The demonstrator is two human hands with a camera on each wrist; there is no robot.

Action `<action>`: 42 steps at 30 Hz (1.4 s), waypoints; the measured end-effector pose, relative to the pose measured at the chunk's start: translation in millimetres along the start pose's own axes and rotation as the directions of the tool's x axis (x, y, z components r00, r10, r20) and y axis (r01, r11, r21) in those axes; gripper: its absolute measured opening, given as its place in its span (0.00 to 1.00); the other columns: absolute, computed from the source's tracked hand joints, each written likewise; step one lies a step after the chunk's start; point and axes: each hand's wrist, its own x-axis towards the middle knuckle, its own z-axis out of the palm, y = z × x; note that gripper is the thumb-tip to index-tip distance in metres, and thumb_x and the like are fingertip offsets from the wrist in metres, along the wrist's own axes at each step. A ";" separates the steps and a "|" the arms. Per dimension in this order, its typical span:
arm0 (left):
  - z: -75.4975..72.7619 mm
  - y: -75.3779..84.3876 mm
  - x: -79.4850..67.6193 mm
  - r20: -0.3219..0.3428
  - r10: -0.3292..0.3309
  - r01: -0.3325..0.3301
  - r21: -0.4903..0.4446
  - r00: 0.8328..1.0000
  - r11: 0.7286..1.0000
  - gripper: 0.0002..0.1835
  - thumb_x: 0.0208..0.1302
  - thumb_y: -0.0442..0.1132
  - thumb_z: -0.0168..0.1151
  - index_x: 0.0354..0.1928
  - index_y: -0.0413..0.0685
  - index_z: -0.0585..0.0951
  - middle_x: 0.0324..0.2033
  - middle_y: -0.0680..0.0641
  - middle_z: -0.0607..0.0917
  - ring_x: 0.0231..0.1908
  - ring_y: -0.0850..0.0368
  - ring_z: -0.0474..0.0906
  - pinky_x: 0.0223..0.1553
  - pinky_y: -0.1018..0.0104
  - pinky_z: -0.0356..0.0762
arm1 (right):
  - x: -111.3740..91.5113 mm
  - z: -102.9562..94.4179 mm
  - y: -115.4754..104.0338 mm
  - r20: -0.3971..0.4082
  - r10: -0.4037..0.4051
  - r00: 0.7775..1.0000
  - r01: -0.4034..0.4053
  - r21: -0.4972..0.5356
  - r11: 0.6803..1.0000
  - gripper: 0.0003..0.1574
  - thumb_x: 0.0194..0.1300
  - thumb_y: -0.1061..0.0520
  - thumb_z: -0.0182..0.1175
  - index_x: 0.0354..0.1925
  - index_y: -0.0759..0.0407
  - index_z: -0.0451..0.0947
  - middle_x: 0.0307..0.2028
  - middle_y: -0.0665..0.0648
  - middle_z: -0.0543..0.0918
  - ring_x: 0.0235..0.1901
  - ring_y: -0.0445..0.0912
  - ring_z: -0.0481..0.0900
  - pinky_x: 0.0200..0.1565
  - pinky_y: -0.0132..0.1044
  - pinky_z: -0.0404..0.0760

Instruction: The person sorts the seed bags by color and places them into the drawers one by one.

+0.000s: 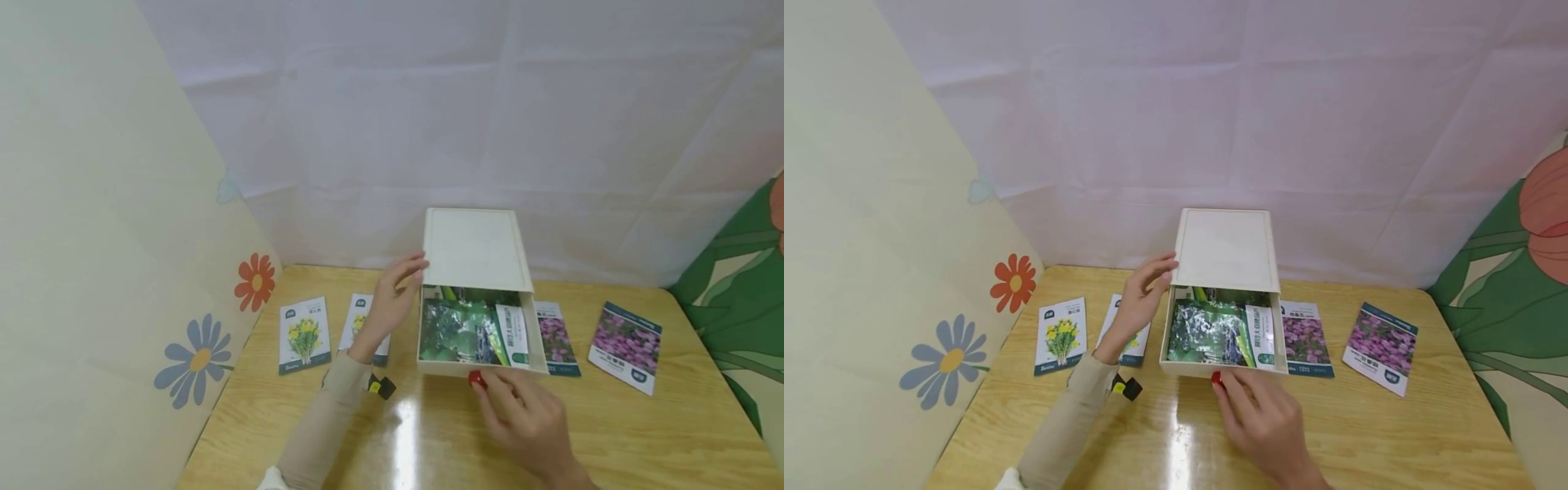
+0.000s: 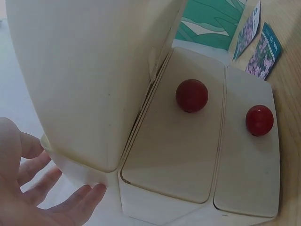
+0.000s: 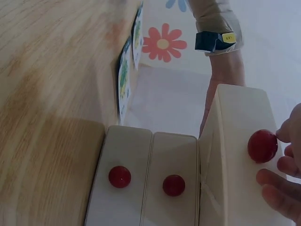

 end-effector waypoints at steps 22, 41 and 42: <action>-0.4 -18.3 6.3 0.019 0.269 -0.270 0.084 0.963 0.959 0.13 0.81 0.34 0.57 0.60 0.41 0.85 0.66 0.41 0.83 0.65 0.43 0.82 0.60 0.56 0.88 | -0.2 12.8 -4.4 -0.054 -0.050 0.997 0.053 0.071 0.996 0.22 0.79 0.51 0.61 0.36 0.67 0.90 0.36 0.62 0.87 0.26 0.47 0.84 0.27 0.28 0.86; 3.1 -26.2 7.7 -0.016 0.318 -0.315 0.081 0.948 0.945 0.12 0.80 0.34 0.56 0.56 0.37 0.85 0.64 0.38 0.84 0.63 0.41 0.83 0.55 0.64 0.89 | -2.0 12.2 -1.4 0.004 0.030 1.000 -0.030 0.098 0.995 0.23 0.80 0.49 0.60 0.40 0.65 0.91 0.40 0.61 0.87 0.32 0.50 0.87 0.36 0.27 0.89; 3.1 -26.3 7.2 -0.016 0.312 -0.310 0.081 0.950 0.947 0.13 0.80 0.34 0.56 0.56 0.37 0.85 0.64 0.39 0.84 0.63 0.41 0.83 0.55 0.64 0.89 | -2.0 12.3 -1.4 0.003 0.034 0.999 -0.034 0.101 0.994 0.23 0.80 0.49 0.60 0.40 0.65 0.91 0.40 0.61 0.87 0.32 0.50 0.87 0.36 0.27 0.89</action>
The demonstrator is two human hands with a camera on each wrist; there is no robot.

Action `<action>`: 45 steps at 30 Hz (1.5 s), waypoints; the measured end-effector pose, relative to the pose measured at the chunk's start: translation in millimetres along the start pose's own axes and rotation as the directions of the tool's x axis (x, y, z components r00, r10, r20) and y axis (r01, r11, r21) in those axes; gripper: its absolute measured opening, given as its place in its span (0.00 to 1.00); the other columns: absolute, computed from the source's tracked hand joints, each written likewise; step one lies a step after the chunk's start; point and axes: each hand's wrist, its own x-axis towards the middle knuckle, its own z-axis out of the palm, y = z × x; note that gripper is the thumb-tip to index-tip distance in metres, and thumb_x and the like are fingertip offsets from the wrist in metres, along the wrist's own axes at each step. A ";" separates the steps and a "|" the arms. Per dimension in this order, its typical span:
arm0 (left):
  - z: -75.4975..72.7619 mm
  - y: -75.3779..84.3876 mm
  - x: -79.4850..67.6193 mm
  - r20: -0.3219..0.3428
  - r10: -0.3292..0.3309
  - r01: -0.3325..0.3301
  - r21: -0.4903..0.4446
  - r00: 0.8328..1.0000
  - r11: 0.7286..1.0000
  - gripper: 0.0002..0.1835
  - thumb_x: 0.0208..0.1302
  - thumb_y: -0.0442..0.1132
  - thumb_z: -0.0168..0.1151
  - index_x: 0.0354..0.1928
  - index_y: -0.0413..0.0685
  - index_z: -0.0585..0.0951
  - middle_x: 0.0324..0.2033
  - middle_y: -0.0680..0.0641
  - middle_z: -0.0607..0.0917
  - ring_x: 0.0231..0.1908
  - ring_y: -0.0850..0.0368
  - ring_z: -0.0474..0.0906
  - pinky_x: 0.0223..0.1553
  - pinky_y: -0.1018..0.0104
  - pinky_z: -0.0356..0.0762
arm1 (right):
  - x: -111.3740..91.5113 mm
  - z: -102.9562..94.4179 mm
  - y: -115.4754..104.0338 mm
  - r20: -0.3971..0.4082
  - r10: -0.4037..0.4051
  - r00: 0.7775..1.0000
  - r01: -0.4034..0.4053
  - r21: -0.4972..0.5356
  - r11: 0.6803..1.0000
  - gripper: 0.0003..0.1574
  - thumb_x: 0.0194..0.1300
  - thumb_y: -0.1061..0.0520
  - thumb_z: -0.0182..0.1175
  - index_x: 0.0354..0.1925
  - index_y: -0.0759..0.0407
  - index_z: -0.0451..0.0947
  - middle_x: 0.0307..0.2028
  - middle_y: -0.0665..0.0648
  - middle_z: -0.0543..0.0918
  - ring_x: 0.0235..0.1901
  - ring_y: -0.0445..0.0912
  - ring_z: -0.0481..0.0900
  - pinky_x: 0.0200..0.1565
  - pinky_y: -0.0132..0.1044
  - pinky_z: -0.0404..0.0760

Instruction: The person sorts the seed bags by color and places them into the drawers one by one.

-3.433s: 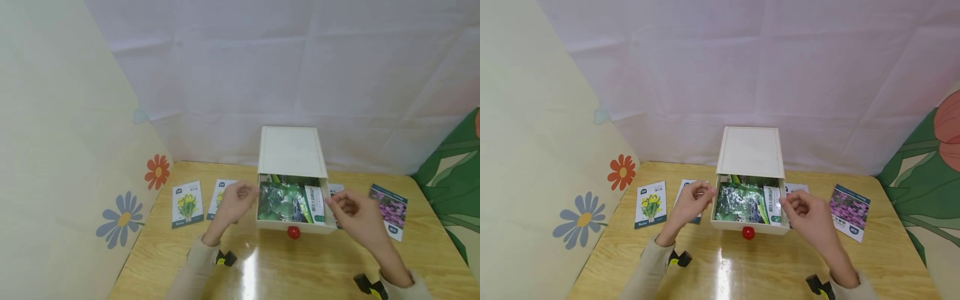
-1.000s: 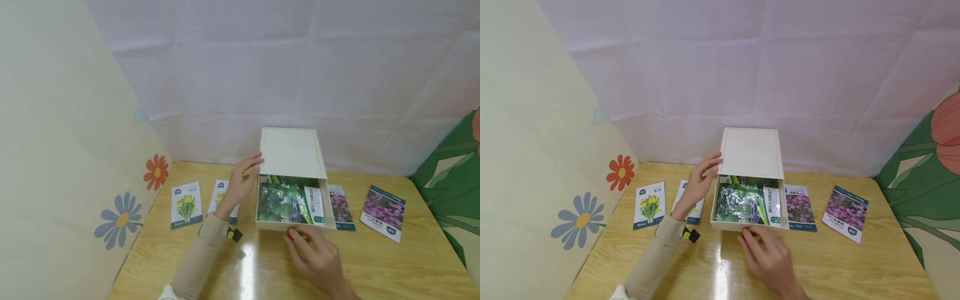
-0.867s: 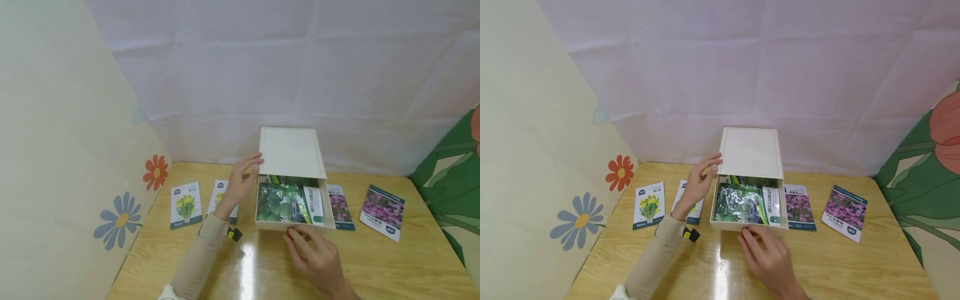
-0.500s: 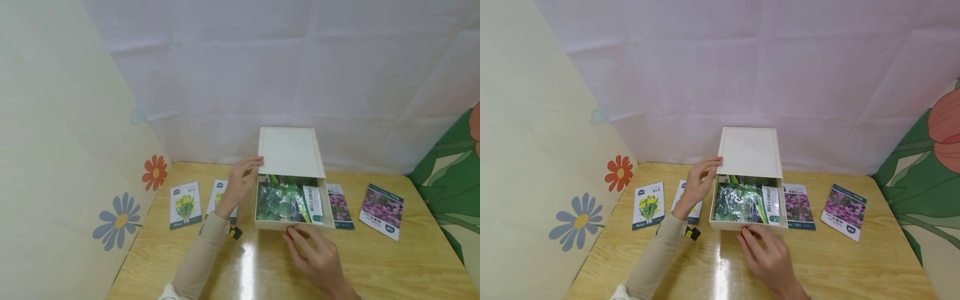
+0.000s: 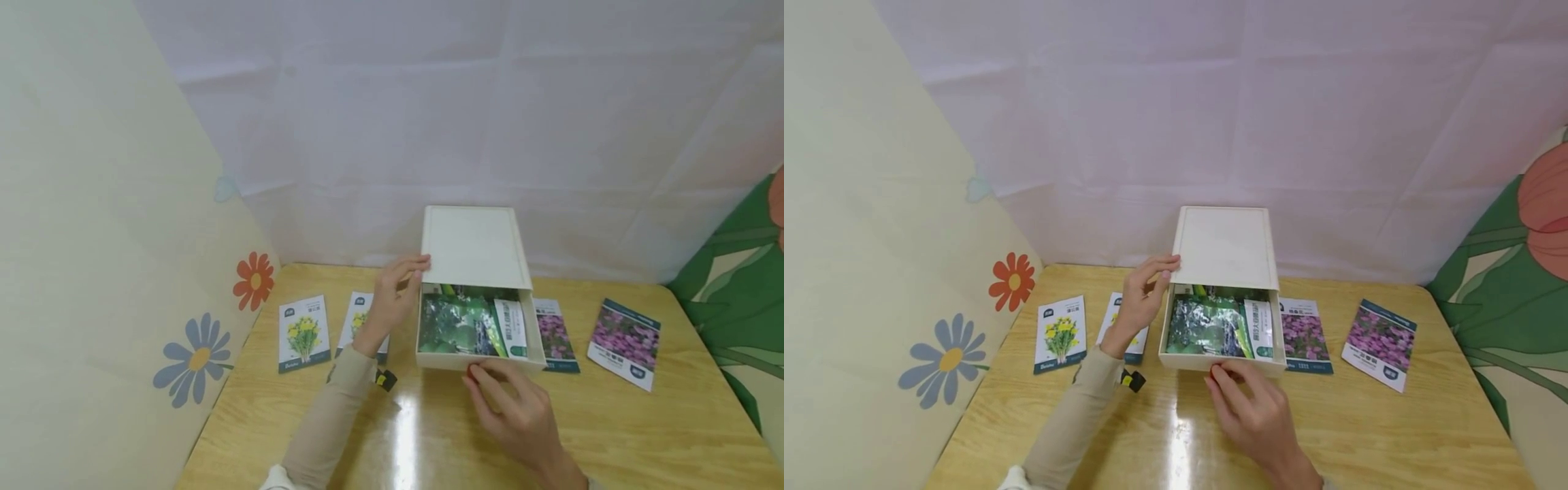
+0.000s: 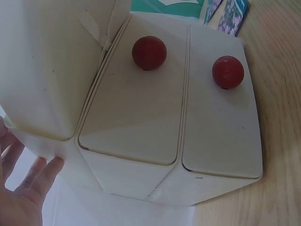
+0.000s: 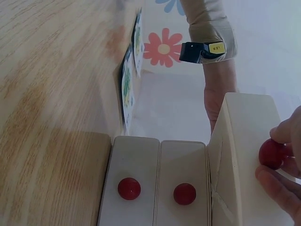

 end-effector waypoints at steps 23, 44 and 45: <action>0.8 3.5 0.3 -0.015 -0.022 0.022 -0.014 1.000 1.000 0.11 0.80 0.32 0.58 0.55 0.37 0.86 0.64 0.38 0.85 0.62 0.41 0.84 0.54 0.64 0.90 | 7.7 8.5 10.8 -0.069 -0.043 0.997 0.043 0.002 0.999 0.22 0.78 0.50 0.62 0.37 0.66 0.90 0.37 0.62 0.88 0.29 0.50 0.86 0.31 0.32 0.88; 2.1 2.6 -1.5 -0.024 -0.020 0.020 -0.026 0.999 0.999 0.12 0.80 0.32 0.57 0.56 0.38 0.85 0.64 0.39 0.85 0.63 0.41 0.83 0.55 0.64 0.89 | 7.0 10.2 12.5 -0.031 0.020 0.999 -0.020 0.001 1.000 0.23 0.79 0.48 0.62 0.39 0.65 0.91 0.39 0.60 0.87 0.31 0.50 0.87 0.33 0.30 0.89; 2.1 2.8 -1.5 -0.025 -0.020 0.020 -0.026 0.999 0.999 0.12 0.80 0.32 0.57 0.56 0.38 0.85 0.64 0.39 0.85 0.63 0.41 0.83 0.55 0.64 0.89 | 7.1 10.3 12.6 -0.032 0.023 0.999 -0.023 0.002 1.000 0.23 0.79 0.48 0.62 0.39 0.65 0.91 0.39 0.60 0.87 0.31 0.50 0.87 0.33 0.30 0.89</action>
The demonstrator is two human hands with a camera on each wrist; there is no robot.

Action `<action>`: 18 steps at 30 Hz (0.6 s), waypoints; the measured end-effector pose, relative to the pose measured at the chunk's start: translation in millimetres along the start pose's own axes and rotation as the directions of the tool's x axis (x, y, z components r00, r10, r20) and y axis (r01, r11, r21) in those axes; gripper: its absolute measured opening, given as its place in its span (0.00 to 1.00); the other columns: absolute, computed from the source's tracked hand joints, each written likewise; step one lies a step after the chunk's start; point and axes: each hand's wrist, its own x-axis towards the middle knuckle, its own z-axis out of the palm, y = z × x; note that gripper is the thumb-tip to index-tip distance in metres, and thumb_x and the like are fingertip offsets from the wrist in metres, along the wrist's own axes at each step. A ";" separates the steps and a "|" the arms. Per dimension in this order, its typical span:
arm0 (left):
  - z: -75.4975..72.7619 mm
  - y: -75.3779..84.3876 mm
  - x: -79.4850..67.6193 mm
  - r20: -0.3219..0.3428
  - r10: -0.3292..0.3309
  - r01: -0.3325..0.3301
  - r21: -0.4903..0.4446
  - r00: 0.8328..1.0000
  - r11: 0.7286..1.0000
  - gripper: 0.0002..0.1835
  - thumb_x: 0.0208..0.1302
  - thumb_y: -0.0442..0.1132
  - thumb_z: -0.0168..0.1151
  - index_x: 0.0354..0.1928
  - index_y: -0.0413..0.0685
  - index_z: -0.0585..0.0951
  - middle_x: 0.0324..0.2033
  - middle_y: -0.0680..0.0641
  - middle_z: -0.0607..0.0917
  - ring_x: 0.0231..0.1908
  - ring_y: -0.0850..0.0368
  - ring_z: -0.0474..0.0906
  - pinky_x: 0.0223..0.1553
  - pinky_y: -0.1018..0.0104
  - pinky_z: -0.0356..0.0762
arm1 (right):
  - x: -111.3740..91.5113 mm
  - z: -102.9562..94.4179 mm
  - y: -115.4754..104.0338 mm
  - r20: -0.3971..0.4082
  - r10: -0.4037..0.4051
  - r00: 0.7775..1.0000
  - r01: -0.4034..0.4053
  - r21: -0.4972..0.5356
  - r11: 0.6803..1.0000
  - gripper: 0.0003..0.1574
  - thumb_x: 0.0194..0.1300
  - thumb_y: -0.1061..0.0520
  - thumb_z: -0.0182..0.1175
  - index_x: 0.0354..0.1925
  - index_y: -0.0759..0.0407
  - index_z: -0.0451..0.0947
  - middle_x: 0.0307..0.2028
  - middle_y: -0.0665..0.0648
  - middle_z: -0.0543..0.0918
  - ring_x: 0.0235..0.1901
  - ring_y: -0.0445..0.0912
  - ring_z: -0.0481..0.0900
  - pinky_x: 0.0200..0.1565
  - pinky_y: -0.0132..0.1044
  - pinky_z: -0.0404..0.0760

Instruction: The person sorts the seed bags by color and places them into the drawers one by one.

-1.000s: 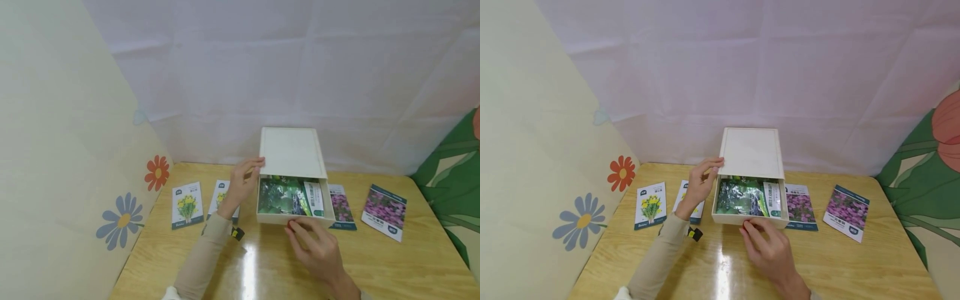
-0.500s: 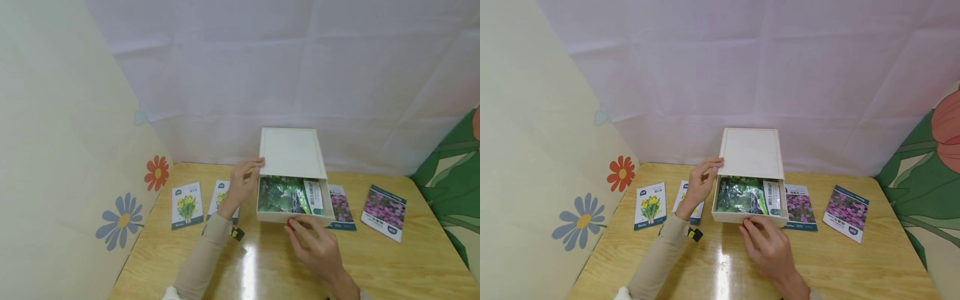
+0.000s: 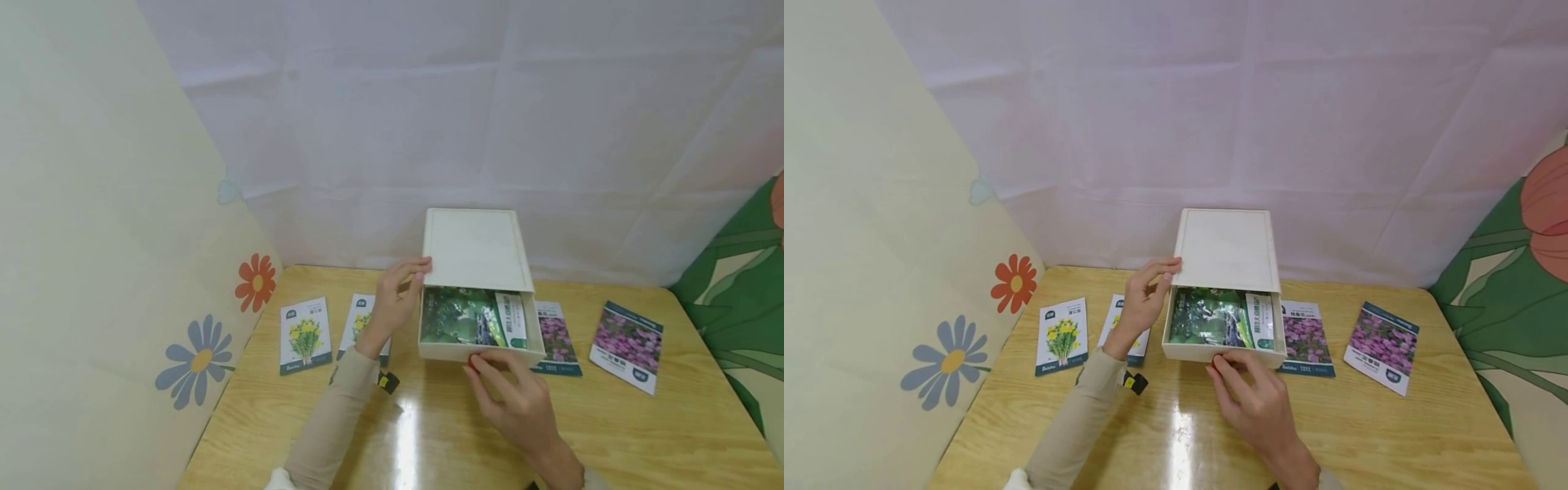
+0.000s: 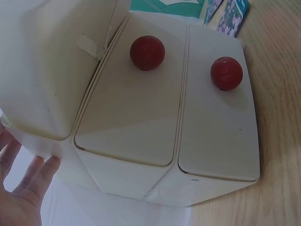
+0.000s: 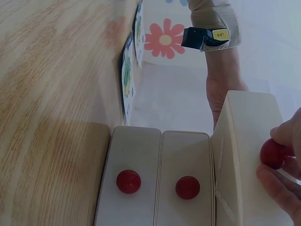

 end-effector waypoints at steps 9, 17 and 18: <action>0.9 -0.4 -0.4 -0.014 0.016 -0.016 -0.009 1.000 1.000 0.11 0.80 0.31 0.57 0.56 0.38 0.86 0.63 0.39 0.85 0.63 0.40 0.83 0.54 0.64 0.90 | 0.7 1.4 1.1 -0.023 -0.005 1.000 0.005 0.003 1.000 0.23 0.79 0.48 0.63 0.37 0.65 0.91 0.37 0.61 0.87 0.32 0.51 0.87 0.32 0.33 0.89; 0.9 -2.4 -0.2 -0.013 0.029 -0.029 0.009 0.999 1.000 0.11 0.80 0.32 0.57 0.55 0.37 0.86 0.63 0.39 0.85 0.63 0.41 0.83 0.53 0.64 0.90 | 0.4 2.6 3.5 -0.017 0.003 1.000 -0.003 0.016 1.000 0.22 0.78 0.48 0.63 0.38 0.65 0.91 0.38 0.61 0.86 0.33 0.52 0.86 0.36 0.32 0.89; 0.8 -2.4 0.0 -0.013 0.032 -0.032 0.009 0.999 0.999 0.11 0.80 0.32 0.57 0.55 0.37 0.86 0.62 0.38 0.85 0.62 0.41 0.83 0.53 0.64 0.90 | 0.8 2.3 3.7 -0.012 0.009 1.000 -0.009 0.012 1.000 0.23 0.79 0.48 0.63 0.38 0.65 0.91 0.38 0.61 0.86 0.34 0.52 0.87 0.36 0.32 0.89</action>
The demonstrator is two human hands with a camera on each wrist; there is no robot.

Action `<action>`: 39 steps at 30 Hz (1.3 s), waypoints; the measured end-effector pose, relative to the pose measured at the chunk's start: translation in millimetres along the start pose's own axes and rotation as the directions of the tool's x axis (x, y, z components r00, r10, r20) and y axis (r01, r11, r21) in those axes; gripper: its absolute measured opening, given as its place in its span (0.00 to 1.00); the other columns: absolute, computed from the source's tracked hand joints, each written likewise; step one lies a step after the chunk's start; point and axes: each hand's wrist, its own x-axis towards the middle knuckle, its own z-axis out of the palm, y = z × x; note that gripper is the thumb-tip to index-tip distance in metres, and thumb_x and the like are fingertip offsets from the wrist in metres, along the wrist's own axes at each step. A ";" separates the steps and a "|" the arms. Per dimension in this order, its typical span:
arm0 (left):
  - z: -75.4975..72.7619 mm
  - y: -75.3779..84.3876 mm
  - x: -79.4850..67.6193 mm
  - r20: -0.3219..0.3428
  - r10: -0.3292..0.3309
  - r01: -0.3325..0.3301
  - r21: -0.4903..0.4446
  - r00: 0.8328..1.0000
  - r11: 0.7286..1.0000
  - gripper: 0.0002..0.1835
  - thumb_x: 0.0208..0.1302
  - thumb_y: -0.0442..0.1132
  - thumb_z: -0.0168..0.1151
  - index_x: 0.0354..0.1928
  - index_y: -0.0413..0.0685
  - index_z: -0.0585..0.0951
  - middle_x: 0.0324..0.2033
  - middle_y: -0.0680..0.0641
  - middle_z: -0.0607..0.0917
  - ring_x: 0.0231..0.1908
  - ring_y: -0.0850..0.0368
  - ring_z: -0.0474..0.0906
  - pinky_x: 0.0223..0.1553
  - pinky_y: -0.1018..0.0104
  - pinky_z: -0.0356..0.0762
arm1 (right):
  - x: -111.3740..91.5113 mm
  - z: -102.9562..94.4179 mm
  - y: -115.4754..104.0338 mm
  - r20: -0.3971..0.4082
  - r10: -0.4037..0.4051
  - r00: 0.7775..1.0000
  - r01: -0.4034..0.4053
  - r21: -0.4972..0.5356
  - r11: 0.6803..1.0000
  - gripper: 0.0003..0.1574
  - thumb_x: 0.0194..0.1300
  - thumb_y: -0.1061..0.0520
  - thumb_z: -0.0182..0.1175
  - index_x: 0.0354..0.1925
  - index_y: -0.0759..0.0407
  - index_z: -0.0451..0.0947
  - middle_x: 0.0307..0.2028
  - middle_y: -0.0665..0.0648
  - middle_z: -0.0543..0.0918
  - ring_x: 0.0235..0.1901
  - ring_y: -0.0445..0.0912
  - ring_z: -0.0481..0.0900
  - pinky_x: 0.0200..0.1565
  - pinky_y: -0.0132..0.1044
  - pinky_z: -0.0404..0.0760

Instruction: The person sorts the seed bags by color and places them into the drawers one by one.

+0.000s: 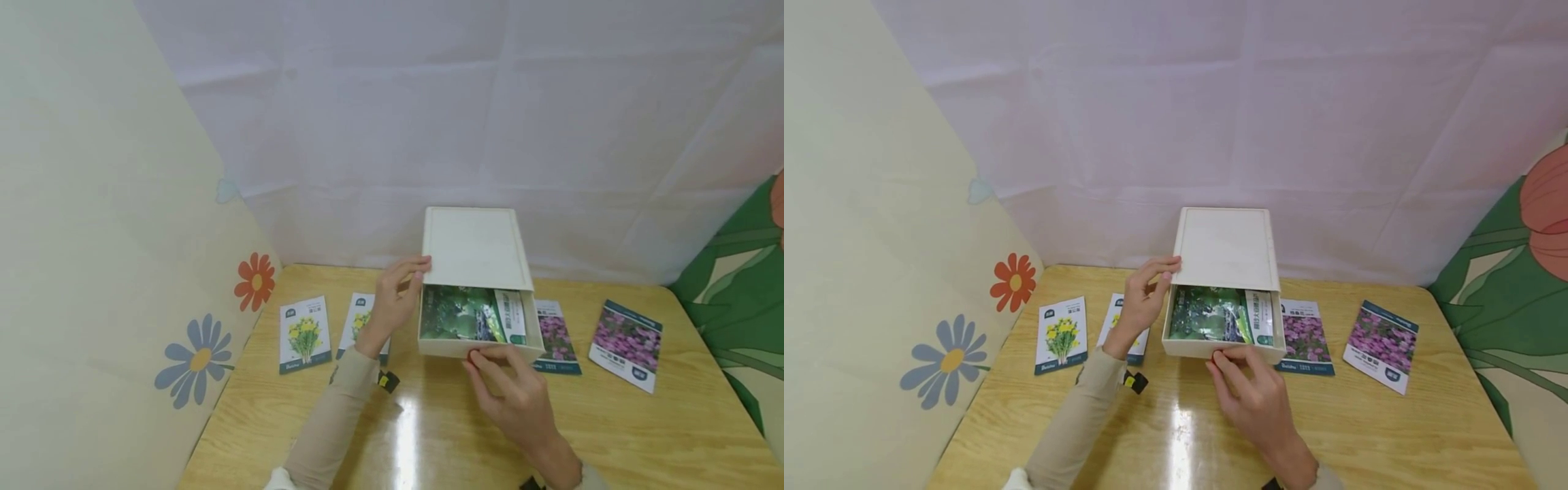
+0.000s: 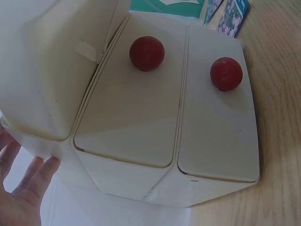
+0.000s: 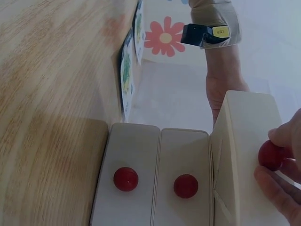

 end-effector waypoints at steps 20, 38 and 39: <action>-0.4 1.5 1.0 -0.020 -0.013 0.013 -0.011 1.000 1.000 0.11 0.78 0.28 0.58 0.54 0.37 0.86 0.62 0.37 0.86 0.63 0.39 0.83 0.53 0.63 0.90 | 10.6 6.2 9.1 -0.045 -0.045 0.998 0.045 0.000 0.999 0.23 0.78 0.49 0.64 0.37 0.67 0.90 0.36 0.62 0.86 0.32 0.54 0.86 0.32 0.37 0.89; 1.5 -2.7 -0.8 -0.011 0.013 -0.013 0.000 1.000 1.000 0.11 0.80 0.33 0.57 0.55 0.39 0.86 0.63 0.40 0.86 0.63 0.42 0.83 0.53 0.64 0.90 | 9.8 9.5 16.2 0.005 0.046 0.999 -0.046 0.003 0.999 0.23 0.78 0.45 0.64 0.39 0.64 0.91 0.39 0.60 0.86 0.37 0.51 0.87 0.38 0.36 0.90; 1.5 -3.0 -1.0 -0.011 0.014 -0.014 0.001 1.000 1.000 0.11 0.80 0.33 0.57 0.55 0.39 0.86 0.63 0.40 0.85 0.63 0.42 0.83 0.53 0.64 0.90 | 9.9 9.8 16.7 0.004 0.046 0.999 -0.046 0.006 0.999 0.23 0.77 0.46 0.64 0.39 0.65 0.91 0.39 0.60 0.86 0.37 0.51 0.87 0.38 0.36 0.90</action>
